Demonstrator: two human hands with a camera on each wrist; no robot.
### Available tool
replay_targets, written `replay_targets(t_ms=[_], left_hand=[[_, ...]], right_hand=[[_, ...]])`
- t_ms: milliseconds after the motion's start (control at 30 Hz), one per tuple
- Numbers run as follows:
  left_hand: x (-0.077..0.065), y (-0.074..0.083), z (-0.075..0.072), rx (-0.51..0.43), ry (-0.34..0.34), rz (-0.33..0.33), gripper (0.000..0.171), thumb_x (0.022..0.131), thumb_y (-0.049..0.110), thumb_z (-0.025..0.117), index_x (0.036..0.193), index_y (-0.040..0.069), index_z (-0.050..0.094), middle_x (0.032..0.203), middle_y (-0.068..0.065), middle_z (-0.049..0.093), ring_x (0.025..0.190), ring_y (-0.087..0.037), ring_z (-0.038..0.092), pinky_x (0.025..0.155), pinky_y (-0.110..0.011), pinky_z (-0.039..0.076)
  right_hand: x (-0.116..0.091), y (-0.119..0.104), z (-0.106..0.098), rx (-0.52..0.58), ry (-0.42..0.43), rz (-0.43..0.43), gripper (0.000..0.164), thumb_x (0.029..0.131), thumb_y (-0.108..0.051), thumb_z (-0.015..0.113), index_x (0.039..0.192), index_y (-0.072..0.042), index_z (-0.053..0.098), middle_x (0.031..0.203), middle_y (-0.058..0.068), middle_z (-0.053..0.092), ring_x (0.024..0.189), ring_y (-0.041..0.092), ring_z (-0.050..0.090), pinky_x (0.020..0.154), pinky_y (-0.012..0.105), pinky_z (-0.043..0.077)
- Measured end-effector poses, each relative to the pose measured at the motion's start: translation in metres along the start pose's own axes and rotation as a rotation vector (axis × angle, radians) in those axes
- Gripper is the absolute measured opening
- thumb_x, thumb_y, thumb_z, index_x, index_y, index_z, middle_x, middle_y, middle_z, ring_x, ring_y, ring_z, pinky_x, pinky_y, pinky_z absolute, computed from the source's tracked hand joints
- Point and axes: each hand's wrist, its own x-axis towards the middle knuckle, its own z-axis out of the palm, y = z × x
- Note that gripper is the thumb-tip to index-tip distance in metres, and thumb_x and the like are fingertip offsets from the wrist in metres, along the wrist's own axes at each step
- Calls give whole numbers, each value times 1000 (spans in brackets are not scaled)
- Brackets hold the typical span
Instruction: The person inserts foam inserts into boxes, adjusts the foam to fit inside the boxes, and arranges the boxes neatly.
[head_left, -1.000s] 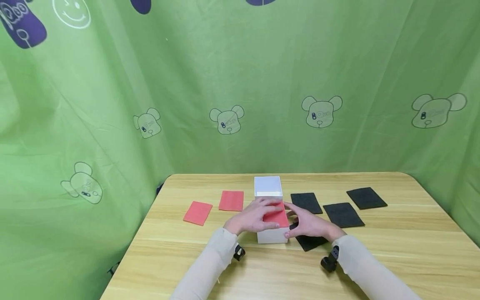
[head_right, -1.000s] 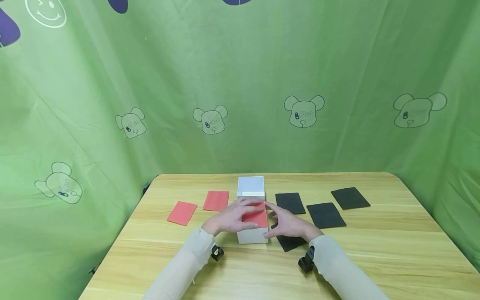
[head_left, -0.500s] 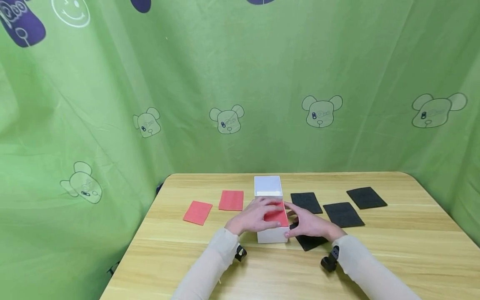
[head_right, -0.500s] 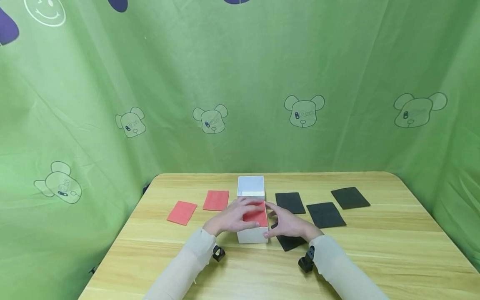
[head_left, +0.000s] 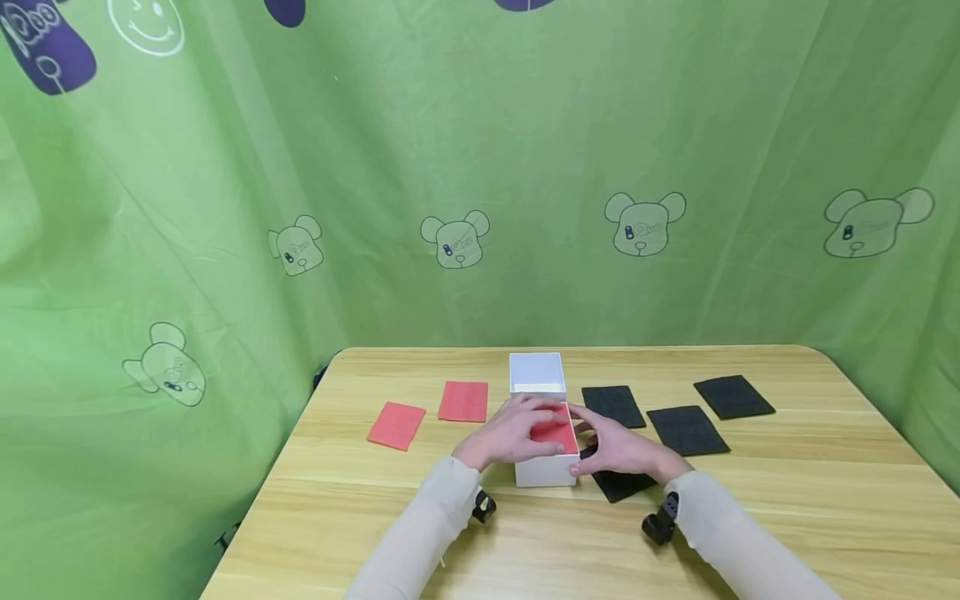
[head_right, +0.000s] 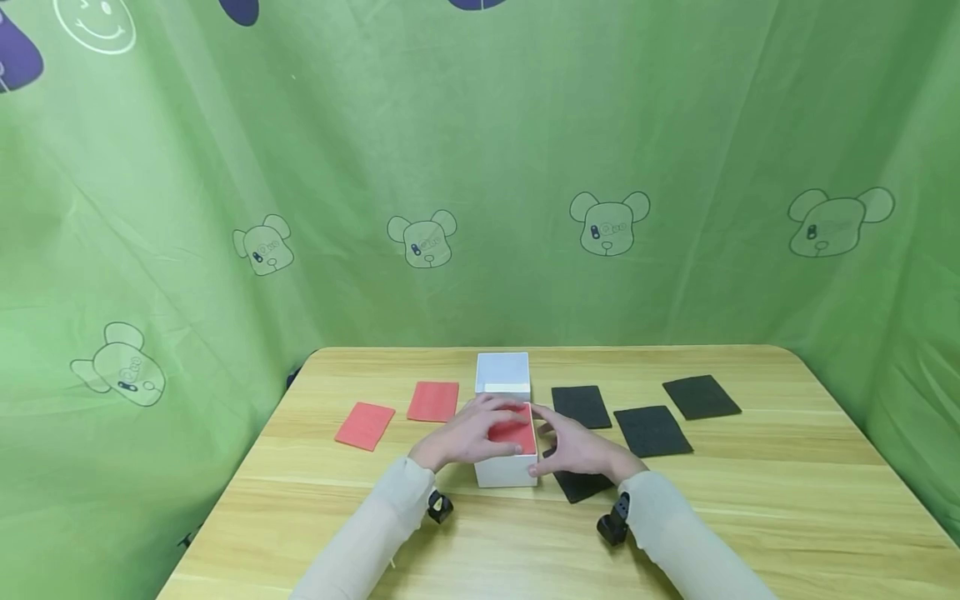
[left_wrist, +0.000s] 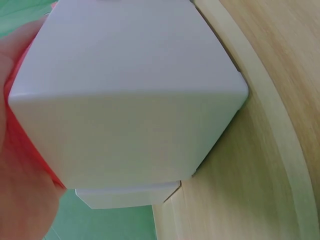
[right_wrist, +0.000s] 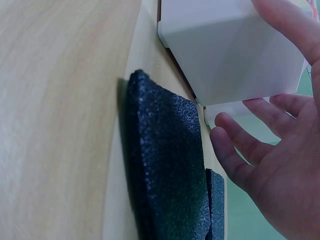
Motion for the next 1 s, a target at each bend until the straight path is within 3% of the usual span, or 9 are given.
replay_targets(t_ms=[633, 833, 1000], left_hand=[[3, 0, -1, -32, -4, -25, 45, 87, 51, 61, 124, 25, 63, 141, 9, 44, 131, -14, 35, 109, -35, 28], [-6, -6, -2, -129, 32, -68, 47, 84, 55, 63, 121, 26, 64, 138, 10, 47, 130, -12, 35, 108, -35, 30], [-15, -13, -2, -153, 54, -100, 47, 83, 56, 64, 119, 26, 64, 135, 11, 48, 130, -10, 34, 106, -38, 32]], right_hand=[[0, 2, 1, 8, 3, -6, 99, 75, -30, 81, 149, -8, 20, 140, 18, 39, 121, 37, 44, 95, 49, 44], [-1, 2, 2, 4, 10, 16, 101, 74, -33, 81, 150, -7, 19, 139, 19, 39, 121, 37, 44, 95, 50, 43], [-1, 0, 0, 10, 7, 4, 100, 75, -31, 81, 149, -6, 18, 141, 21, 36, 122, 39, 42, 98, 52, 41]])
